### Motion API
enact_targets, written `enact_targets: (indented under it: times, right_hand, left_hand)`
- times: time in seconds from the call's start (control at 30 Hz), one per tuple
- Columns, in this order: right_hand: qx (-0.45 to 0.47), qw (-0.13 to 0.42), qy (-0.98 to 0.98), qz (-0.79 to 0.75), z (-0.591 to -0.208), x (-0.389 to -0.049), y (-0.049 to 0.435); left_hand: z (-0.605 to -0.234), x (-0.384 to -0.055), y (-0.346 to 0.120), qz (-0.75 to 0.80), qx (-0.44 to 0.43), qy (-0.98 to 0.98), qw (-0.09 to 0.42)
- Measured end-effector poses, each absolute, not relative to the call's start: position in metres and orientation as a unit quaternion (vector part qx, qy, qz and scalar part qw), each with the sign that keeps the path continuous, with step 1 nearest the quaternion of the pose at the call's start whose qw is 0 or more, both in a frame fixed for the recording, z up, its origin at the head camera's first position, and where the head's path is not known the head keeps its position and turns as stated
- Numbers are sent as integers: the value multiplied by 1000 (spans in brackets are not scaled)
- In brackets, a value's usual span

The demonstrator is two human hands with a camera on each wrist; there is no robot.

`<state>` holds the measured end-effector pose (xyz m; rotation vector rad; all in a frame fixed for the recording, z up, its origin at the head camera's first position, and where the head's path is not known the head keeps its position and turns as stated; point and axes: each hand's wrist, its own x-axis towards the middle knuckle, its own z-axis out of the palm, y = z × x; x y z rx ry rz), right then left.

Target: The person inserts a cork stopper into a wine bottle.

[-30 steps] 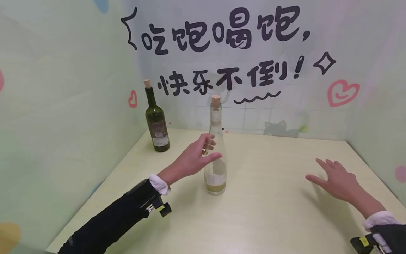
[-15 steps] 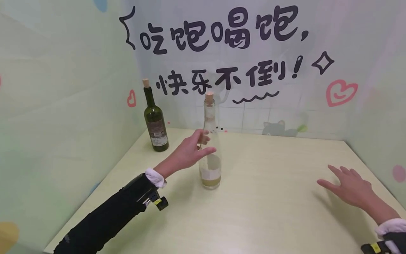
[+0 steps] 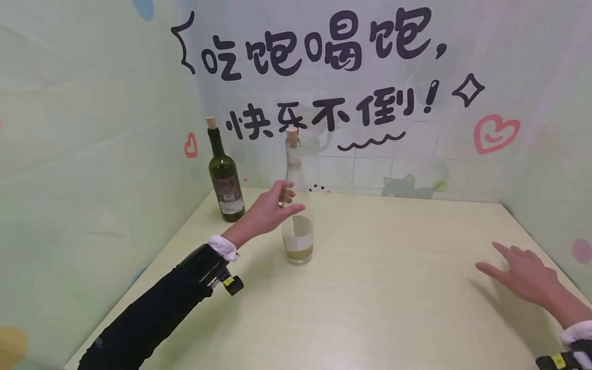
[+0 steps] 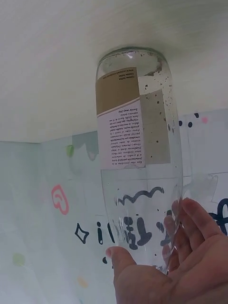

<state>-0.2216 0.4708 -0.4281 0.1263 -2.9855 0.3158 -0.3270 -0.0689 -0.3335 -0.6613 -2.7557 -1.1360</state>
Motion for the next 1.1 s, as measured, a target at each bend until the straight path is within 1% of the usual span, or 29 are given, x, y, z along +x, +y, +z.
enact_targets:
  times: [0.27,0.4,0.63,0.8,0.93,1.1]
  right_hand:
    - [53,67,-990,112,-431,-220,477]
    - [58,78,-989,113,-435,-221,481]
    - [57,118,-984,118,-439,-225,490]
    - [45,108,-987,107,-437,-227,493]
    - [34,96,-990,102,-437,-227,493]
    - [47,112,-986,115,-439,-227,489]
  left_hand:
    - [-330,-343,-77,-375,-201,-904,51]
    - [-328,-352,-79,-376,-192,-905,54]
    - [-328,-368,-84,-374,-178,-908,61]
    - [-326,-380,-90,-373,-164,-910,74]
    - [-326,-391,-95,-380,-154,-910,70]
    - [-325,-400,-102,-373,-148,-913,70]
